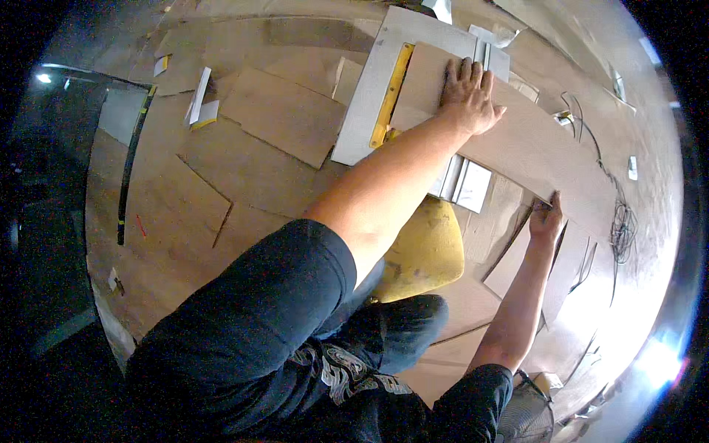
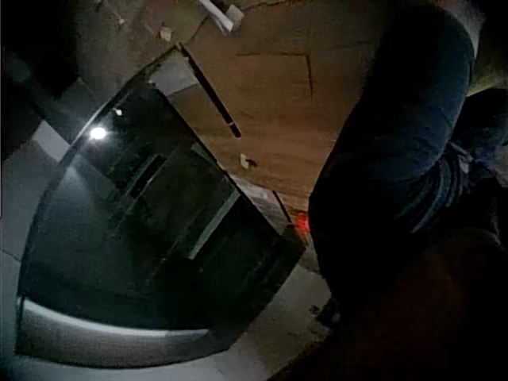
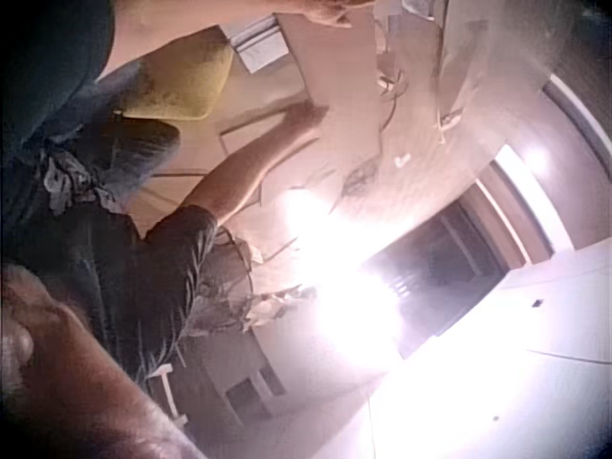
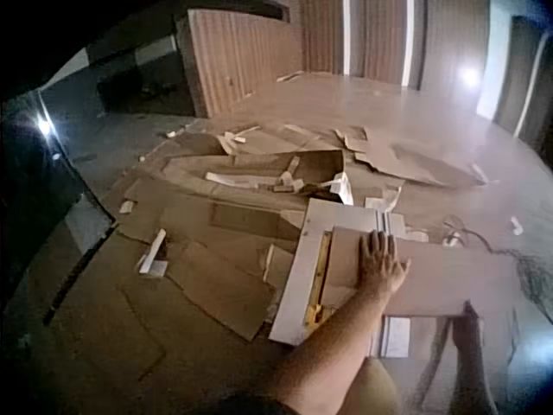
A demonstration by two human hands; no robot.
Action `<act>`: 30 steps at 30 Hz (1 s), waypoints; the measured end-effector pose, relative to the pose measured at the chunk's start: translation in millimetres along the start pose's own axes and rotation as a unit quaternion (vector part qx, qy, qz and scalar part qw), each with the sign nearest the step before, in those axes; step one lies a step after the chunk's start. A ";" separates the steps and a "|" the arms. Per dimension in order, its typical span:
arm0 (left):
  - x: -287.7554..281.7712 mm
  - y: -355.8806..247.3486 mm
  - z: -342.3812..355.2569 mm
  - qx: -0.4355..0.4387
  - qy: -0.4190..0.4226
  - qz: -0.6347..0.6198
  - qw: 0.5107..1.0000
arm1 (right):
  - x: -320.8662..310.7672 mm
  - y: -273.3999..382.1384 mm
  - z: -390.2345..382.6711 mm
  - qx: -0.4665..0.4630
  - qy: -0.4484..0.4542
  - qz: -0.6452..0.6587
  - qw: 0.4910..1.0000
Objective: The person measures, marks, and cuts flooring panels using a tape measure, a pencil, and a table saw, then fits them into place.
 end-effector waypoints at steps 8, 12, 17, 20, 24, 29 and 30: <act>-2.5 -6.9 -31.4 0.000 -0.001 0.009 1.000 | -22.0 -4.7 -24.3 0.007 0.012 0.026 1.000; -6.0 -12.2 -43.2 0.006 -0.004 0.000 1.000 | -34.2 -0.3 -35.8 0.007 0.043 0.015 0.999; -5.9 -12.8 -63.8 0.009 -0.007 -0.014 1.000 | -44.9 -5.7 -55.8 0.023 0.024 0.021 0.999; -5.4 -18.8 -74.6 0.021 -0.009 0.013 1.000 | -53.7 -2.1 -67.6 0.003 -0.023 0.017 1.000; 10.0 -20.1 -100.9 0.021 -0.010 0.002 1.000 | -71.2 -11.0 -87.4 0.019 0.032 0.001 0.999; -4.4 -47.2 -131.6 0.052 0.069 -0.047 0.995 | -123.2 25.9 -95.7 0.022 0.059 0.029 0.998; -8.7 -38.2 -142.4 0.053 0.159 -0.020 0.986 | -116.7 -1.0 -109.7 0.013 0.007 0.030 0.999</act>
Point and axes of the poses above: each hand's wrist, its own z-axis towards the middle knuckle, its own x-axis out of the palm, y = z × x, the point moved 7 cm from there along z, towards the middle knuckle, and after that the axes turned 3 degrees about z, right-handed, at the moved point
